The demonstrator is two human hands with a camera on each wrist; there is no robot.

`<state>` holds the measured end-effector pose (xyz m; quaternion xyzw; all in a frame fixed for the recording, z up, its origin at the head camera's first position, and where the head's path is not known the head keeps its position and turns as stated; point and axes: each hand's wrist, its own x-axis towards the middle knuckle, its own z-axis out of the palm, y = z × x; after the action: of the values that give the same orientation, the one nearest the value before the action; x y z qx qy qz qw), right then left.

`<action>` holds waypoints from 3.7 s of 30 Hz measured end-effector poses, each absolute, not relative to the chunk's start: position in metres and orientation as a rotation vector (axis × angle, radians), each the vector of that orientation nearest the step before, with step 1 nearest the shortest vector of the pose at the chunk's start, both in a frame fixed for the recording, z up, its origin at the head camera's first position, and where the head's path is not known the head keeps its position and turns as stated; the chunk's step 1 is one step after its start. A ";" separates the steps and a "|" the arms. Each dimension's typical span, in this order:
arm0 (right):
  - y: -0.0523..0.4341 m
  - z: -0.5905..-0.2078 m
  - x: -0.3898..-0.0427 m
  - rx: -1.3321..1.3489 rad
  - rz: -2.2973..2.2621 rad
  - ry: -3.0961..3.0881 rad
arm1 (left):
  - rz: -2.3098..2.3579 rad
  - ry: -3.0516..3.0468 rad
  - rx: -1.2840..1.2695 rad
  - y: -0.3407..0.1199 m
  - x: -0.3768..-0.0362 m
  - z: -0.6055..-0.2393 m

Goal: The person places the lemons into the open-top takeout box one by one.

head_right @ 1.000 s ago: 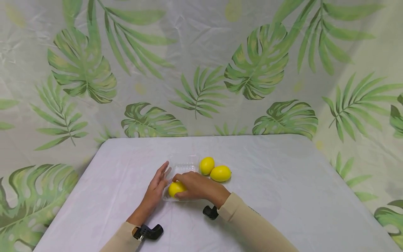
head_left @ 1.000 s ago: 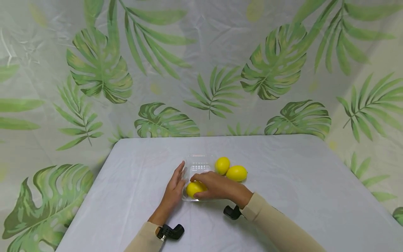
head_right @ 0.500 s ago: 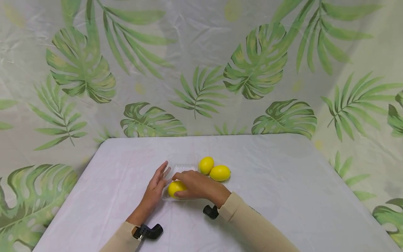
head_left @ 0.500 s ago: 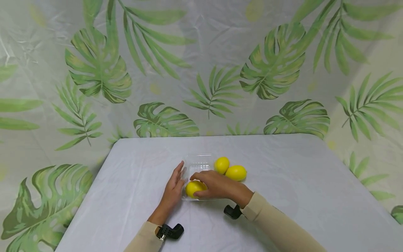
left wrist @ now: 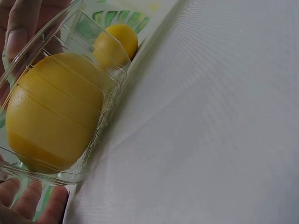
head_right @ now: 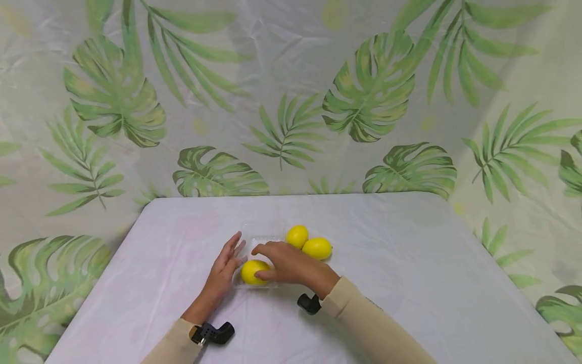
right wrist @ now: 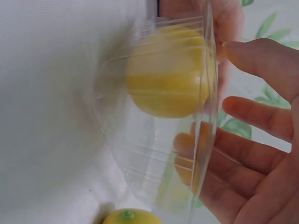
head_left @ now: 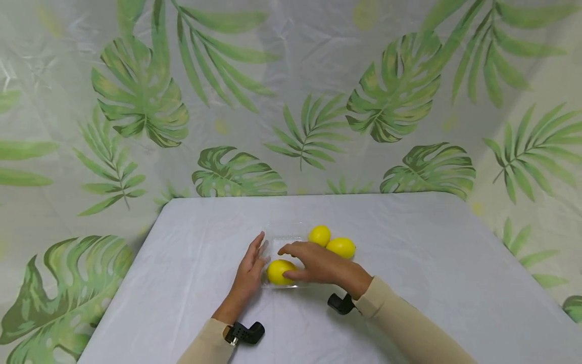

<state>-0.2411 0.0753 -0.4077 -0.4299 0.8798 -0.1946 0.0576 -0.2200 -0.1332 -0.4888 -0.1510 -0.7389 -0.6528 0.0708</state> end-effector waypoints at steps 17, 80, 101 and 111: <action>0.094 -0.395 -0.246 -1.352 -0.752 2.704 | -1.984 -2.222 -0.487 -0.133 -0.212 -0.467; 0.193 -0.429 -0.288 -0.981 -0.930 2.778 | -1.996 -2.182 -0.462 -0.134 -0.228 -0.499; 0.194 -0.444 -0.285 -0.958 -0.927 2.805 | -2.024 -2.168 -0.454 -0.135 -0.227 -0.497; 0.195 -0.452 -0.282 -0.979 -0.944 2.822 | -2.011 -2.155 -0.466 -0.134 -0.227 -0.500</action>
<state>-0.2818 0.1950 -0.4522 -0.3124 0.9009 -0.3012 0.0044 -0.2274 -0.1337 -0.5003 -0.1557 -0.7199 -0.6718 0.0784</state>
